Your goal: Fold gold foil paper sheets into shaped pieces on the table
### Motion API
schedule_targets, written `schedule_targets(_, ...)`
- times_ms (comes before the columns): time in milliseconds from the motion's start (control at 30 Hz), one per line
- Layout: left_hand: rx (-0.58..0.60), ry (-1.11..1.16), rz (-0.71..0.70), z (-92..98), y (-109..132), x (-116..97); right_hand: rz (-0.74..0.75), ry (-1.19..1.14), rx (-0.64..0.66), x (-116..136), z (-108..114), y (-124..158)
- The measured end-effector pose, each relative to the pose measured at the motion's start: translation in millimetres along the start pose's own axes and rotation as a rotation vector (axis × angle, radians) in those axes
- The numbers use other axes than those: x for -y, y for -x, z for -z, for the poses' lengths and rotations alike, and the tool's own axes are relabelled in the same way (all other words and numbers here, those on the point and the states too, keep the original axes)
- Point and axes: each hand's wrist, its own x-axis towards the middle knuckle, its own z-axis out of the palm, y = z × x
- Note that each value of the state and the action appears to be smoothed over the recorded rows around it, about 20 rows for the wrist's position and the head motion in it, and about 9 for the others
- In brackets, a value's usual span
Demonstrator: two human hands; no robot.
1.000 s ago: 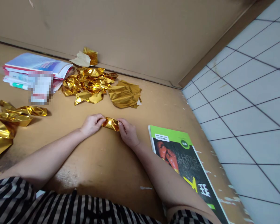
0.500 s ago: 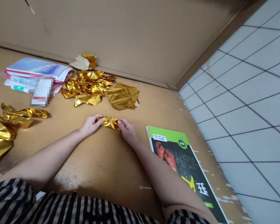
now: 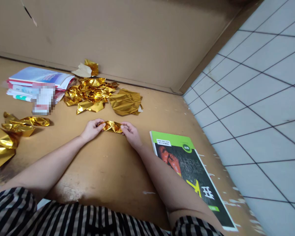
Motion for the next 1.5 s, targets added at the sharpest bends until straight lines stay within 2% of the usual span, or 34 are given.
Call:
schedule_targets(200,-0.142,0.126,0.091,5.5,-4,-14,0.004,-0.068,-0.02,1,2,-1)
schedule_targets(333,-0.322,0.113,0.025,24.4,-21,-32,0.017,-0.065,-0.01,1,2,-1)
schedule_targets(400,-0.453,0.077,-0.034,36.9,-36,-41,0.021,-0.062,-0.004,0,1,-2)
schedule_targets(500,-0.582,-0.077,-0.102,50.8,-55,-45,0.018,-0.061,0.0,-1,1,-3)
schedule_targets(600,-0.656,-0.39,-0.257,50.0,-60,-34,0.022,-0.06,0.003,-2,1,-4)
schedule_targets(667,-0.599,-0.622,-0.436,40.2,-56,-21,0.027,-0.061,0.006,-2,1,-4)
schedule_targets(767,-0.304,-0.848,-0.594,15.8,-48,-3,0.024,-0.074,-0.008,-3,1,-4)
schedule_targets(867,-0.051,-0.965,-0.638,-10.3,-49,5,0.022,-0.084,-0.023,-4,0,-4)
schedule_targets(967,0.036,-1.026,-0.619,-29.3,-59,5,0.025,-0.084,-0.025,-5,0,-4)
schedule_targets(1100,0.048,-1.018,-0.594,-41.7,-72,0,0.012,-0.102,-0.033,-6,0,-5)
schedule_targets(1200,0.008,-0.939,-0.58,-44.4,-76,-5,0.001,-0.119,-0.049,-6,1,-6)
schedule_targets(1400,-0.23,-0.649,-0.51,-41.9,-68,-22,-0.006,-0.16,-0.107,-7,6,-10)
schedule_targets(1500,-0.291,-0.471,-0.432,-40.1,-55,-34,-0.026,-0.205,-0.173,-9,9,-14)
